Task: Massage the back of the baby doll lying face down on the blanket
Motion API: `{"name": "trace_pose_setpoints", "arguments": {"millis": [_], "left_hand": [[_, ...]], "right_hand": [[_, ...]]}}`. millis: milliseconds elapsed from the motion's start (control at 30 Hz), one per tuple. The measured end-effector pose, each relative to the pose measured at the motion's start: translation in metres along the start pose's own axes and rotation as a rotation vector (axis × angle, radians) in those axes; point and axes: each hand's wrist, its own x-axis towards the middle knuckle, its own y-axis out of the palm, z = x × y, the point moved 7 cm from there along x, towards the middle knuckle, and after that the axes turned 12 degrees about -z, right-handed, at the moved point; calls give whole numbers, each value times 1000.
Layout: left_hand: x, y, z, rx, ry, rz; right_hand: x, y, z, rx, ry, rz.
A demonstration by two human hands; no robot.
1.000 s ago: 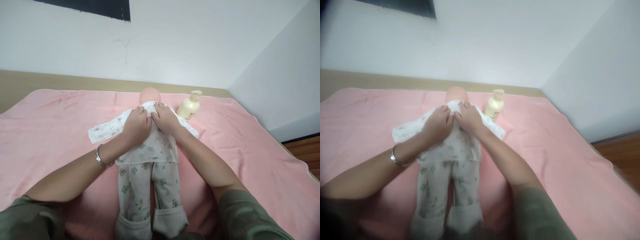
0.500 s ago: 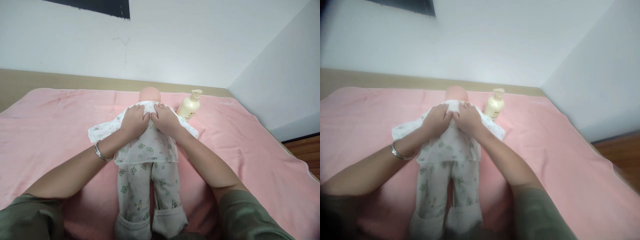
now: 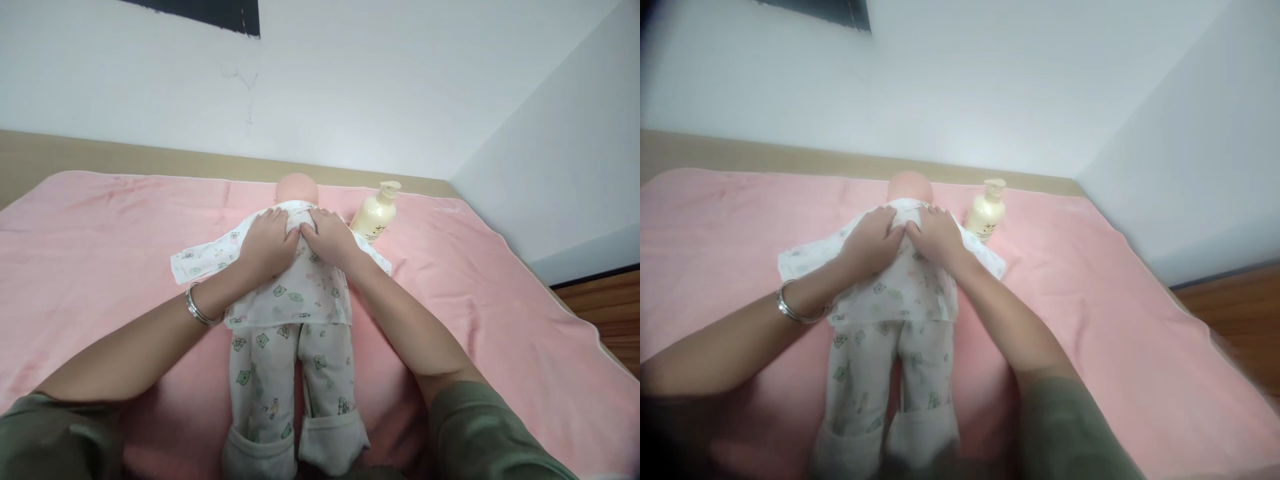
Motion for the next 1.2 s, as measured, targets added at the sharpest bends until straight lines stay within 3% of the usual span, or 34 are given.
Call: {"name": "trace_pose_setpoints", "arguments": {"millis": [200, 400, 633, 767, 967, 1200], "left_hand": [[6, 15, 19, -52, -56, -51], [2, 17, 22, -97, -50, -123], [3, 20, 25, -84, -71, -126], [0, 18, 20, -66, -61, -106], [-16, 14, 3, -51, -33, -53], [17, 19, 31, -139, -143, 77]], "right_hand": [[-8, -1, 7, -98, 9, -16], [-25, 2, 36, -162, -230, -133], [-9, 7, 8, -72, 77, -86], [-5, 8, 5, -51, 51, -81], [3, 7, -3, -31, 67, 51], [-33, -1, 44, -139, -208, -110]]}}
